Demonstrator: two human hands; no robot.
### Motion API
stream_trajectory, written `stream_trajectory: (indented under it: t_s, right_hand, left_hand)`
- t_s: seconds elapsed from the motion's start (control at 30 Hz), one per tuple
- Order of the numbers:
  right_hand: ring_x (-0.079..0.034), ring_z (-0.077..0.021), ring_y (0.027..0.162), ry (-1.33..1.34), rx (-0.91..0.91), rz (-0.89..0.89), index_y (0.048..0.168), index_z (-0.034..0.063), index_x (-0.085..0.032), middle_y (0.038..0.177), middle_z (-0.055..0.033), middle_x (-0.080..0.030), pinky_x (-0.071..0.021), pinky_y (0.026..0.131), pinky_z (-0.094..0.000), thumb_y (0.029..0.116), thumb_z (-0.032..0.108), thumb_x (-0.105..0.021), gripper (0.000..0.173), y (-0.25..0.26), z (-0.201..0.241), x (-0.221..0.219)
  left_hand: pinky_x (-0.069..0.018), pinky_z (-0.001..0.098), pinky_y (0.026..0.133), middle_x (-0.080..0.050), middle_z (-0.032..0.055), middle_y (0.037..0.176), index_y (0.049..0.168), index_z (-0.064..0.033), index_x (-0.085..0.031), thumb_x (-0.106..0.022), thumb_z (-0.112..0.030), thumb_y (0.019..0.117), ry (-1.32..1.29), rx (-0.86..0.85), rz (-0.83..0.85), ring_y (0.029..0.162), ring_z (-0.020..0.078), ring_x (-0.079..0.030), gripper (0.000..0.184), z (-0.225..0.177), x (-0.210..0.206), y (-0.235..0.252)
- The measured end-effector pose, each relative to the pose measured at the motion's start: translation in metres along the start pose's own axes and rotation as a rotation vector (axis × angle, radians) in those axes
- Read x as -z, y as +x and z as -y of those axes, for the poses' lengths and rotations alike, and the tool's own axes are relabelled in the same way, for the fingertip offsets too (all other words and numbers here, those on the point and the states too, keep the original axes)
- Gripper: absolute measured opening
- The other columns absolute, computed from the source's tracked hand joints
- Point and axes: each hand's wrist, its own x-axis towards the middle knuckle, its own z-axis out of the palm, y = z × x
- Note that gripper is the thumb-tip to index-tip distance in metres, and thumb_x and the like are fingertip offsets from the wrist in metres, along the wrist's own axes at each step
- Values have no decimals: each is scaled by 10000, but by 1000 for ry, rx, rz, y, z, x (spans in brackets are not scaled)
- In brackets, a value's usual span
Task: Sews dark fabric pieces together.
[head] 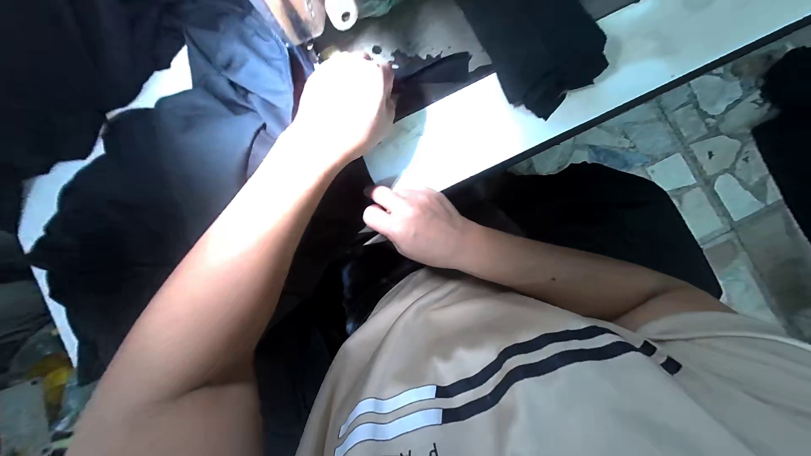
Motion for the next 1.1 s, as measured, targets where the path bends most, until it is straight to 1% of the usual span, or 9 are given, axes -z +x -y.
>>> stream_trajectory:
  t_s: [0.13, 0.2, 0.3, 0.47, 0.57, 0.7, 0.8, 0.97, 1.1]
  right_hand:
    - [-648, -310, 621, 27, -12, 4, 875, 44, -692, 929, -183, -690, -506, 507, -418, 925, 28, -613, 95, -1, -2, -1]
    - [-651, -297, 611, 30, -12, -16, 895, 59, -720, 972, -183, -715, -507, 507, -407, 919, 48, -630, 94, -1, -2, -3]
    - [-625, -263, 587, 47, 4, -27, 866, 63, -709, 912, -151, -686, -493, 482, -379, 900, 38, -652, 71, -2, -3, -4]
    - [-598, -254, 582, 60, 16, -52, 852, 59, -693, 844, -131, -641, -461, 468, -361, 942, 70, -621, 117, -2, -4, -4]
    - [-615, -262, 591, 63, 6, -9, 871, 65, -704, 878, -140, -667, -475, 481, -369, 918, 51, -638, 82, -2, -3, -1]
    - [-664, -284, 603, 40, -19, 34, 956, 70, -742, 1099, -184, -740, -501, 507, -398, 909, 5, -609, 155, -1, -1, 3]
    - [-669, -292, 609, 39, -16, 30, 963, 64, -740, 1094, -187, -740, -505, 509, -403, 918, 5, -599, 159, -1, -1, 3]
    - [-701, -316, 660, 64, -37, 66, 990, 32, -729, 1221, -200, -711, -539, 525, -432, 923, 0, -588, 160, -7, -1, 6]
    - [-690, -316, 635, 75, -58, 97, 1084, 46, -747, 1337, -210, -661, -531, 509, -431, 904, -4, -606, 234, -15, -4, 10]
  left_hand:
    - [-425, 651, 1023, -597, 261, 1318, 1264, 8, -631, -567, -328, 1011, -89, 80, -63, 1285, 457, -546, 425, -17, -5, 44]
    - [-418, 649, 1026, -579, 273, 1350, 1294, 16, -622, -601, -309, 999, -77, 64, -69, 1291, 464, -541, 439, -23, -10, 57]
    - [-453, 607, 1005, -619, 283, 1243, 1166, 57, -670, -552, -133, 1002, -36, -61, -157, 1249, 467, -564, 278, -22, -26, 64]
    - [-496, 605, 864, -638, 298, 1085, 1005, 66, -690, -536, -144, 991, -10, -291, -297, 1103, 512, -609, 261, -9, -48, 53]
    - [-478, 610, 918, -647, 289, 1131, 1031, 46, -714, -543, -149, 1003, -41, -187, -241, 1150, 494, -602, 260, -15, -41, 53]
    - [-443, 637, 1002, -628, 277, 1253, 1214, 30, -656, -592, -150, 995, -108, 80, -34, 1239, 462, -579, 290, -33, -20, 61]
    - [-468, 638, 976, -661, 272, 1201, 1142, 28, -678, -594, -145, 984, -139, 132, 35, 1196, 447, -616, 249, -35, -12, 64]
    - [-502, 445, 916, -630, 188, 1087, 1028, 0, -677, -564, -150, 974, -249, -169, -247, 1053, 292, -633, 195, -19, 0, -2]
    - [-462, 416, 802, -633, 220, 884, 870, 19, -622, -540, -100, 922, -224, -342, -523, 908, 336, -616, 153, 10, -21, -82]
